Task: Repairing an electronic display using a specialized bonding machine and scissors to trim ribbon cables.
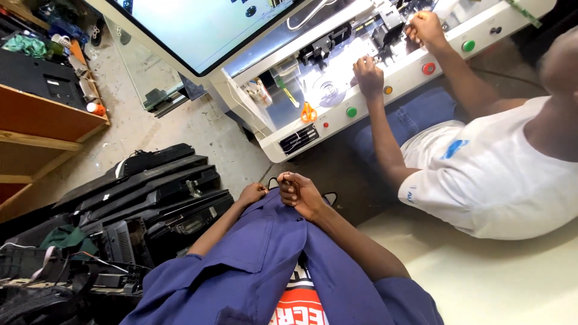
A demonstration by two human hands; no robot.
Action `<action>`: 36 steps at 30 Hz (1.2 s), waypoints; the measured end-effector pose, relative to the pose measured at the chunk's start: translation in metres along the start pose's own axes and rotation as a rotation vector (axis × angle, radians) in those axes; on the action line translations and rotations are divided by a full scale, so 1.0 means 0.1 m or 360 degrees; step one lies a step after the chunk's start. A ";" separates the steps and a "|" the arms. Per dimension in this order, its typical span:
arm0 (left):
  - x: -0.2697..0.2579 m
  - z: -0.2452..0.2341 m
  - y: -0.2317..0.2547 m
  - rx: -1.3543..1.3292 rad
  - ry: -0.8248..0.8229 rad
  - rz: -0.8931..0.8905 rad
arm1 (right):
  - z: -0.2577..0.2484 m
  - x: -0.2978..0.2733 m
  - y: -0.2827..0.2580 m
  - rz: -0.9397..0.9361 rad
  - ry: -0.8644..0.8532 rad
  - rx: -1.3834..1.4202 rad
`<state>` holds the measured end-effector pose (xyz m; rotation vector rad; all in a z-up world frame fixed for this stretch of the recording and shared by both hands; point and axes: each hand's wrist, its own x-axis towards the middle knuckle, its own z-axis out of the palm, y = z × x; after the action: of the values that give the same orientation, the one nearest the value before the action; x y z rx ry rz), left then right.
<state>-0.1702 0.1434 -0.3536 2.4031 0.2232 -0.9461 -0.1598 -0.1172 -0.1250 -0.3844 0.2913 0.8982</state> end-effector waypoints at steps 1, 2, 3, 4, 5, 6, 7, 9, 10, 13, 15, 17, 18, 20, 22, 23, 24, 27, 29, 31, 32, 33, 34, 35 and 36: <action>0.01 0.01 0.00 0.0009 -0.0002 -0.0004 | 0.00 0.00 0.00 -0.0002 -0.0004 0.0010; 0.01 0.01 0.01 0.0020 -0.0001 -0.0002 | 0.01 0.00 0.00 0.0000 -0.0005 0.0014; 0.01 0.02 0.01 0.0031 0.0001 0.0000 | 0.01 -0.01 0.00 0.0003 -0.0006 0.0019; 0.00 0.01 0.02 0.0036 -0.0002 -0.0005 | 0.01 -0.01 0.00 0.0004 -0.0008 0.0027; -0.02 0.00 0.03 0.0033 -0.0017 -0.0030 | 0.02 -0.01 0.00 -0.0007 0.0001 0.0010; -0.02 -0.03 0.05 0.0032 -0.0033 -0.0053 | 0.02 -0.01 -0.01 -0.0020 0.0010 -0.0005; -0.05 -0.03 0.06 0.0041 -0.0037 -0.0057 | 0.03 -0.01 -0.01 -0.0021 0.0008 0.0005; -0.08 -0.05 0.08 0.0013 -0.0034 -0.0062 | 0.06 -0.02 -0.01 -0.0068 0.0012 0.0016; -0.06 -0.04 0.07 0.0018 -0.0037 -0.0064 | 0.04 -0.01 -0.01 -0.0070 0.0011 0.0022; -0.04 -0.02 0.06 -0.0008 -0.0018 -0.0072 | -0.01 0.00 -0.02 0.0001 -0.0055 0.0012; -0.07 -0.04 0.08 -0.0047 -0.0042 -0.0057 | -0.01 0.00 -0.02 -0.0007 -0.0061 -0.0002; -0.08 -0.05 0.10 -0.0047 -0.0049 -0.0069 | 0.02 -0.02 -0.03 -0.0009 -0.0052 -0.0014; -0.09 -0.06 0.12 -0.0046 -0.0057 -0.0078 | 0.03 -0.02 -0.04 -0.0014 -0.0042 -0.0026; -0.12 -0.08 0.15 -0.0047 -0.0057 -0.0089 | 0.00 -0.01 -0.04 0.0012 -0.0054 -0.0005; -0.11 -0.07 0.14 -0.0050 -0.0056 -0.0099 | -0.02 0.00 -0.04 0.0039 -0.0066 0.0014; -0.09 -0.06 0.12 -0.0051 -0.0055 -0.0101 | -0.02 0.01 -0.04 0.0042 -0.0061 0.0011; -0.06 -0.04 0.09 -0.0051 -0.0056 -0.0101 | -0.03 0.01 -0.04 0.0042 -0.0056 0.0008; -0.05 -0.02 0.08 -0.0041 -0.0038 -0.0094 | 0.01 -0.02 -0.05 0.0046 -0.0040 -0.0005; -0.09 -0.04 0.11 -0.0039 -0.0034 -0.0107 | 0.01 -0.02 -0.04 0.0048 -0.0027 -0.0012; -0.09 -0.06 0.12 -0.0035 -0.0029 -0.0115 | 0.02 -0.01 -0.04 0.0046 -0.0015 -0.0021; -0.09 -0.06 0.12 -0.0036 -0.0029 -0.0110 | 0.02 -0.01 -0.03 0.0038 -0.0019 -0.0010; -0.09 -0.05 0.12 -0.0037 -0.0028 -0.0104 | 0.02 -0.02 -0.03 0.0030 -0.0022 0.0001; -0.08 -0.04 0.11 -0.0040 -0.0028 -0.0105 | 0.02 -0.02 -0.03 0.0032 -0.0022 0.0000; -0.08 -0.04 0.10 -0.0035 -0.0033 -0.0104 | 0.02 -0.02 -0.02 0.0029 -0.0022 0.0011; -0.06 -0.04 0.09 -0.0031 -0.0037 -0.0103 | 0.02 -0.02 -0.03 0.0026 -0.0024 0.0021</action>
<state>-0.1694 0.1383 -0.3432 2.3786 0.3014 -0.9959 -0.1585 -0.1191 -0.1214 -0.3634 0.2870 0.9147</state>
